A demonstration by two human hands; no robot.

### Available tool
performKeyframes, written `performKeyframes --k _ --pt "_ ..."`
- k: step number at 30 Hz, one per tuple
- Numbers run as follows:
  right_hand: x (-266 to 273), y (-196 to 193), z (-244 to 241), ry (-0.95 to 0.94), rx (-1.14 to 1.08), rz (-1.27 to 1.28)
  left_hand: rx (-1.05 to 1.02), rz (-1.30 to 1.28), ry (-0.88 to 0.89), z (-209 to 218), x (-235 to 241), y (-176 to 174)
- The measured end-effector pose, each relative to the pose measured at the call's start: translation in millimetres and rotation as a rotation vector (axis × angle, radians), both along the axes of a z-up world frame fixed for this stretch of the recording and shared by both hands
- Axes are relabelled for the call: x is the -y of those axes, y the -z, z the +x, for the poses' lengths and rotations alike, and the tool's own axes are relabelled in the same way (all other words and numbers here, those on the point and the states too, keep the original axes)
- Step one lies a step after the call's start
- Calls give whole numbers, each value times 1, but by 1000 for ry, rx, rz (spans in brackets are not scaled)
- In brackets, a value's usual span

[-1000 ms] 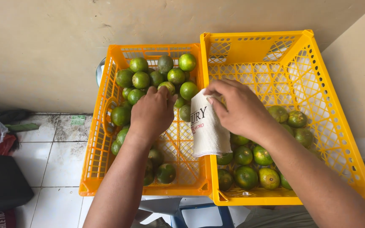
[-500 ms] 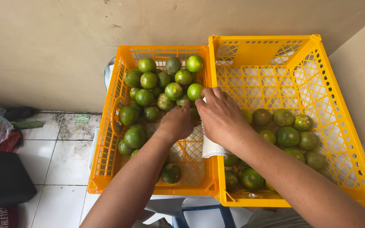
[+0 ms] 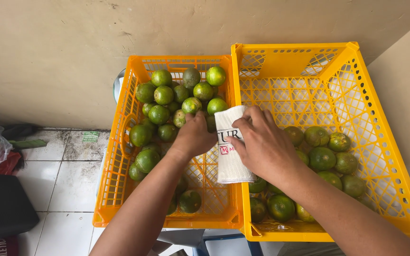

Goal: The person wipes green limes one by one with a white cloth, transferring each from a left yellow crate to a right yellow crate. The person rotates each lime while wiping its surface before placing it in the second crate.

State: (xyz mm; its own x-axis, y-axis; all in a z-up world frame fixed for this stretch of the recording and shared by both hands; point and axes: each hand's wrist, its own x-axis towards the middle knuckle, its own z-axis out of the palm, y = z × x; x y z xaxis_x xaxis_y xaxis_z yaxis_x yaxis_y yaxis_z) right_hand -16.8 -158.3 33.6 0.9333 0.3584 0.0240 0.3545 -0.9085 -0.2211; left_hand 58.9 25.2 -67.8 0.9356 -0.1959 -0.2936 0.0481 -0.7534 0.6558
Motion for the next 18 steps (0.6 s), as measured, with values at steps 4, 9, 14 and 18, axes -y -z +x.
performKeyframes --k 4,9,14,18 --pt "-12 -30 -15 78 -184 85 11 -30 -101 -17 2 -48" --pt "-6 -24 -9 45 -278 340 0 -591 -164 -19 13 -44" --pt "9 -21 -2 -145 -142 648 127 -861 -1 -31 25 -52" --pt "22 -10 0 -255 -49 871 205 -925 144 -47 32 -61"
